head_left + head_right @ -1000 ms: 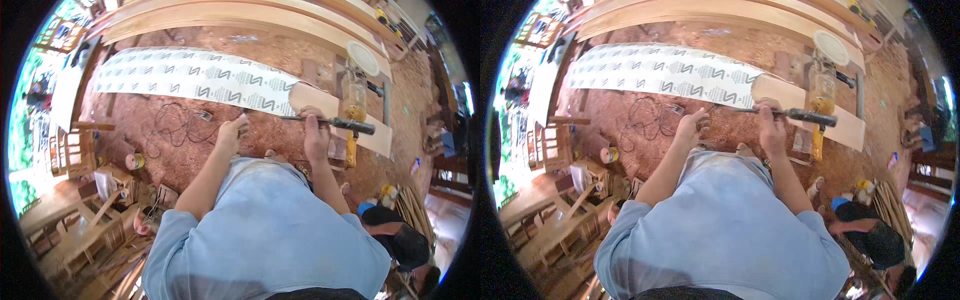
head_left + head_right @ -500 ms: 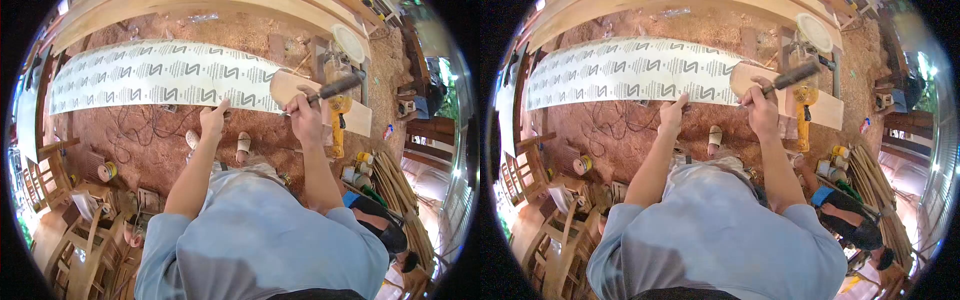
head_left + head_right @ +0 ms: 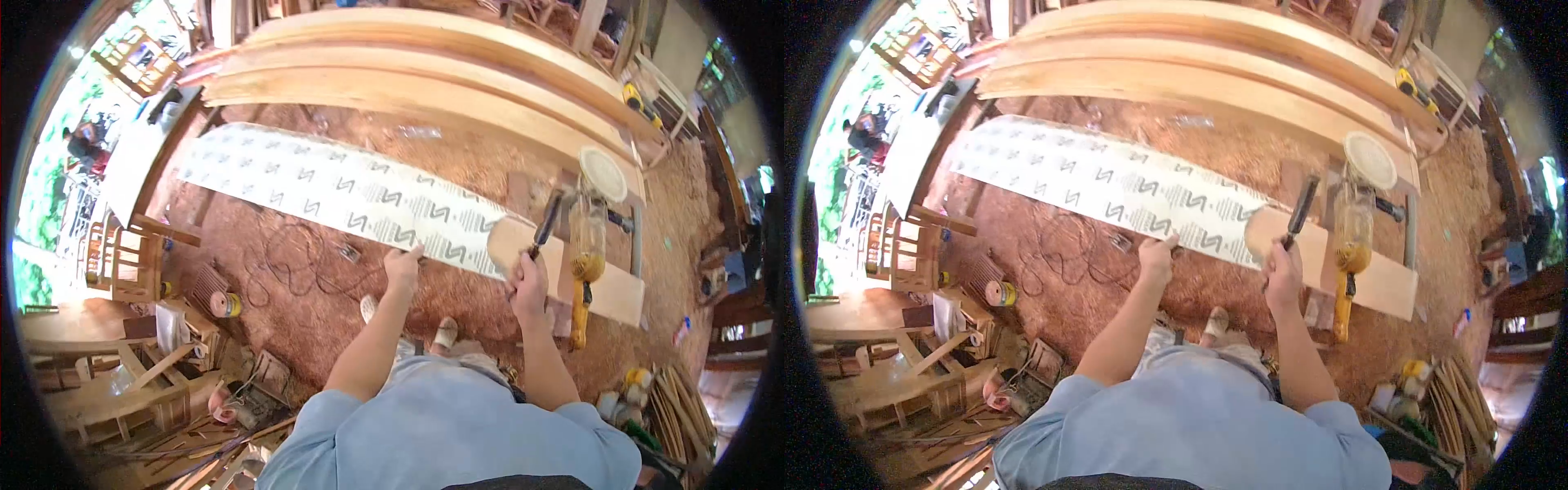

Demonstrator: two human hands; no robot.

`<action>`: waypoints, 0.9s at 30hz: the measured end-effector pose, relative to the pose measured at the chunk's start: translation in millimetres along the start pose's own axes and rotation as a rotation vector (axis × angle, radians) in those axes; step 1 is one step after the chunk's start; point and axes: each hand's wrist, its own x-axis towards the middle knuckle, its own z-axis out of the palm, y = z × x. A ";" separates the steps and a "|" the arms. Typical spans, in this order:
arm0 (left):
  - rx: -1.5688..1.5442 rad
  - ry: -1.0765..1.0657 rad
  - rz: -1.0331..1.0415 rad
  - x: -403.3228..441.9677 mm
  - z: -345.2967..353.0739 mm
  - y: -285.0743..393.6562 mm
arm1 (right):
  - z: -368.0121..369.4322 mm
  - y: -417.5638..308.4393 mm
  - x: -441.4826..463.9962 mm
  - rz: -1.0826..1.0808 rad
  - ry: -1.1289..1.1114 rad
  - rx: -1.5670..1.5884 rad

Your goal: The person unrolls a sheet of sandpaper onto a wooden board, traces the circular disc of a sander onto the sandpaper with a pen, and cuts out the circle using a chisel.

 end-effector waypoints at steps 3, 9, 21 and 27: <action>-0.064 -0.070 0.288 1.7 -18.1 -22.0 | -12.4 -14.9 -19.3 -0.010 -0.076 -0.089; 0.109 -0.053 0.150 -49.5 -53.4 -8.4 | -42.7 -25.2 -14.6 -0.014 -0.035 0.050; 1.212 -0.072 -0.089 -14.5 -66.3 98.4 | -4.3 -23.3 22.3 -0.054 -0.226 0.001; 0.393 0.028 -0.092 -21.9 -88.9 8.5 | 13.6 -10.6 54.2 -0.116 -0.384 0.125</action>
